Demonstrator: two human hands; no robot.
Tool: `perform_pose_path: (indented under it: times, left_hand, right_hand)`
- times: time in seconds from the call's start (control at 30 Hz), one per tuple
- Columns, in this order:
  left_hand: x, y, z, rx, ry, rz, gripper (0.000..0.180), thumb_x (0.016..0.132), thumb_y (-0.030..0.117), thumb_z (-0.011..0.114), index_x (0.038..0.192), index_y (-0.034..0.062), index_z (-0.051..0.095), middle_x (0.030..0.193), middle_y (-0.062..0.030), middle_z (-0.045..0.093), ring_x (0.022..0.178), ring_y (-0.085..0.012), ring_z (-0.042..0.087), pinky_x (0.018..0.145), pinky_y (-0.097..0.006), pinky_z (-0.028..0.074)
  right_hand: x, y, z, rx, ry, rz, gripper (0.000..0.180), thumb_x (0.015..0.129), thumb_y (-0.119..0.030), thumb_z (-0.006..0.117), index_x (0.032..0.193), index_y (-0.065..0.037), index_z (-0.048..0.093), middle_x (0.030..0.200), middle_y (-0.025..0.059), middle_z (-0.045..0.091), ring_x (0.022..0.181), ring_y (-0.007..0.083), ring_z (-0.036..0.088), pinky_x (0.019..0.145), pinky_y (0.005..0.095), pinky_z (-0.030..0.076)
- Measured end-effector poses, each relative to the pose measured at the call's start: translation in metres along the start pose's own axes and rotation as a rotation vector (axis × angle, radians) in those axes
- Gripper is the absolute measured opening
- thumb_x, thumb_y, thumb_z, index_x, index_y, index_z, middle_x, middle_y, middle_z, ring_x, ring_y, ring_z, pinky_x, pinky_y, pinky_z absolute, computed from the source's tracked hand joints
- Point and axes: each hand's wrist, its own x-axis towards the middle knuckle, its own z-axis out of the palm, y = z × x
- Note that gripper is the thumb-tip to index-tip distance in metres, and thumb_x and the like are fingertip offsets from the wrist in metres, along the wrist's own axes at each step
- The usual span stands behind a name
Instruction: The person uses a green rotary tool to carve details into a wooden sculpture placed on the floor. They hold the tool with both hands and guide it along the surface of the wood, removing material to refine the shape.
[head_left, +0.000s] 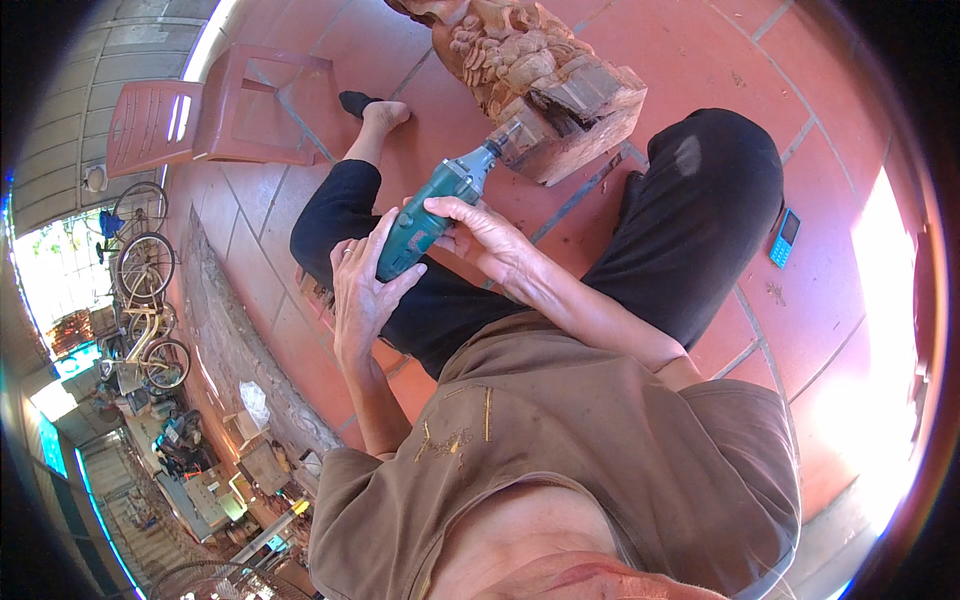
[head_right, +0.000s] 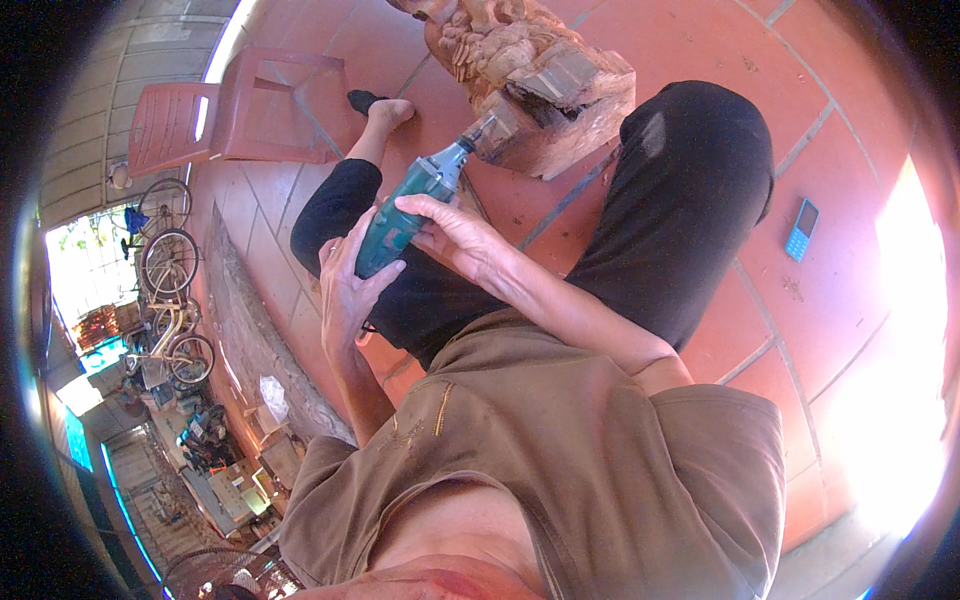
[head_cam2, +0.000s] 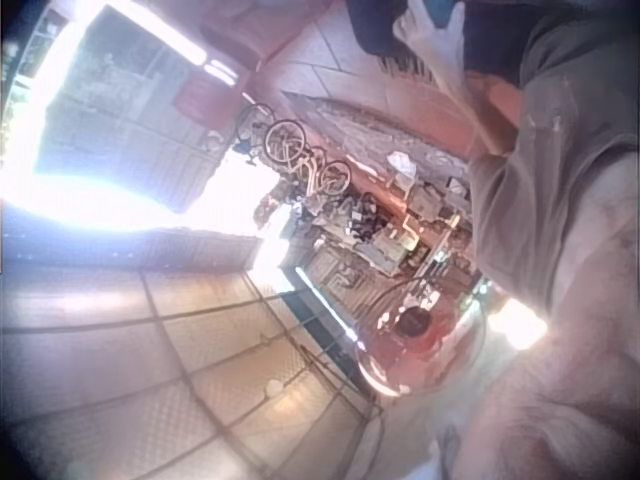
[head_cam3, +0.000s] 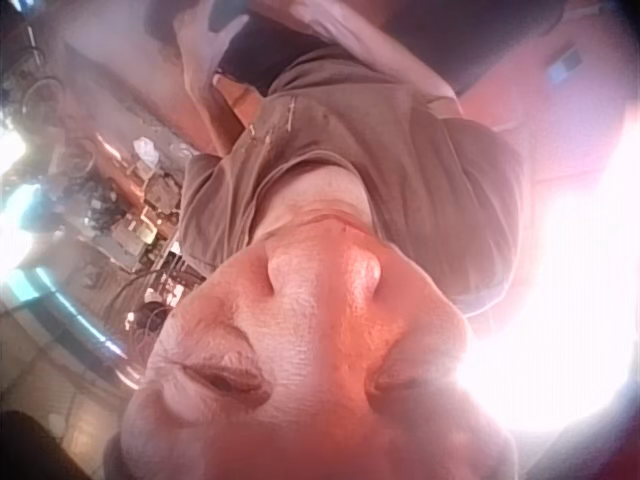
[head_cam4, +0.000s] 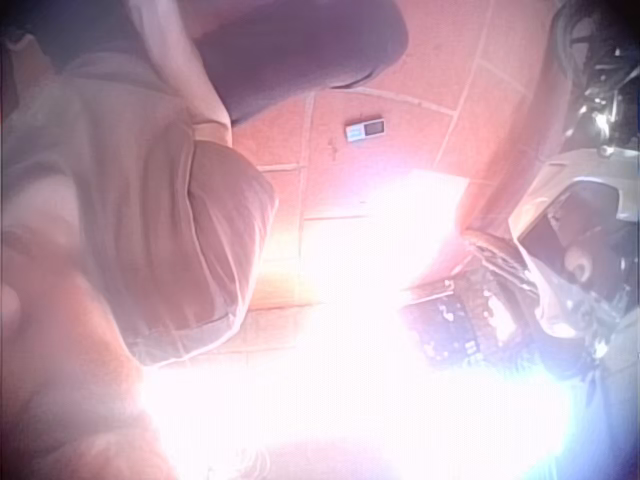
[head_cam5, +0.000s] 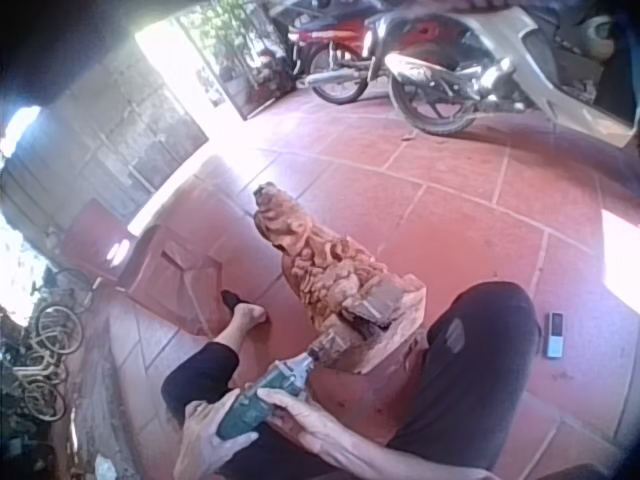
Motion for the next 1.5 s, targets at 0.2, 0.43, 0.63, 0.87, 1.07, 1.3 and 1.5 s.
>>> perform_pose_path:
  times: [0.2, 0.43, 0.63, 0.87, 1.07, 1.3, 1.5]
  left_hand:
    - [0.001, -0.004, 0.001, -0.003, 0.011, 0.035, 0.081, 0.063, 0.016, 0.086, 0.138, 0.0111, 0.055, 0.098, -0.0109, 0.069, 0.085, -0.0249, 0.061, 0.098, -0.041, 0.039]
    - [0.001, 0.0, -0.001, -0.002, -0.007, -0.006, 0.082, 0.062, 0.017, 0.086, 0.138, 0.0109, 0.055, 0.096, -0.0115, 0.068, 0.085, -0.0252, 0.061, 0.098, -0.041, 0.039]
    - [0.001, -0.001, 0.0, 0.019, 0.001, 0.008, 0.082, 0.063, 0.018, 0.086, 0.138, 0.0112, 0.054, 0.094, -0.0116, 0.068, 0.084, -0.0255, 0.061, 0.098, -0.042, 0.039]
    - [0.002, 0.001, -0.003, 0.045, 0.002, 0.018, 0.081, 0.064, 0.02, 0.086, 0.138, 0.011, 0.054, 0.099, -0.0127, 0.069, 0.087, -0.0268, 0.063, 0.098, -0.042, 0.039]
    - [0.003, 0.003, -0.007, 0.057, 0.006, 0.053, 0.08, 0.064, 0.02, 0.086, 0.137, 0.0099, 0.055, 0.105, -0.0121, 0.07, 0.089, -0.027, 0.063, 0.099, -0.043, 0.039]
    - [0.002, 0.002, -0.009, 0.074, -0.013, 0.051, 0.079, 0.065, 0.019, 0.086, 0.137, 0.0096, 0.055, 0.109, -0.0121, 0.069, 0.091, -0.0267, 0.063, 0.1, -0.043, 0.038]
    - [0.003, 0.003, -0.01, 0.077, -0.023, 0.041, 0.08, 0.065, 0.019, 0.086, 0.138, 0.0098, 0.054, 0.109, -0.0119, 0.069, 0.09, -0.0269, 0.063, 0.099, -0.043, 0.038]
  right_hand:
    - [0.001, 0.001, -0.001, 0.015, 0.0, -0.003, 0.037, 0.087, -0.017, 0.074, 0.119, -0.006, 0.058, 0.12, 0.0099, 0.065, 0.115, 0.0187, 0.061, 0.108, 0.0371, 0.044]
    - [0.004, 0.001, -0.004, 0.032, -0.006, 0.018, 0.037, 0.088, -0.016, 0.074, 0.119, -0.005, 0.058, 0.122, 0.0111, 0.065, 0.116, 0.0195, 0.061, 0.109, 0.0381, 0.044]
    - [0.004, 0.001, -0.003, 0.051, -0.001, 0.025, 0.036, 0.088, -0.016, 0.073, 0.118, -0.005, 0.058, 0.121, 0.0117, 0.065, 0.116, 0.0202, 0.061, 0.109, 0.0389, 0.043]
    - [0.004, 0.001, -0.004, 0.062, -0.02, 0.021, 0.035, 0.088, -0.015, 0.072, 0.118, -0.004, 0.058, 0.121, 0.0128, 0.065, 0.116, 0.021, 0.062, 0.109, 0.0403, 0.044]
    - [0.005, 0.002, -0.005, 0.079, -0.038, 0.016, 0.035, 0.088, -0.015, 0.073, 0.119, -0.004, 0.058, 0.122, 0.0132, 0.065, 0.116, 0.0211, 0.062, 0.109, 0.0401, 0.044]
    - [0.006, 0.003, -0.008, 0.086, -0.036, 0.03, 0.037, 0.088, -0.015, 0.073, 0.12, -0.004, 0.057, 0.122, 0.0134, 0.065, 0.115, 0.0212, 0.062, 0.108, 0.0396, 0.045]
    - [0.006, 0.003, -0.006, 0.096, -0.028, 0.024, 0.038, 0.087, -0.014, 0.074, 0.119, -0.004, 0.057, 0.122, 0.0131, 0.065, 0.115, 0.0211, 0.062, 0.109, 0.0396, 0.045]
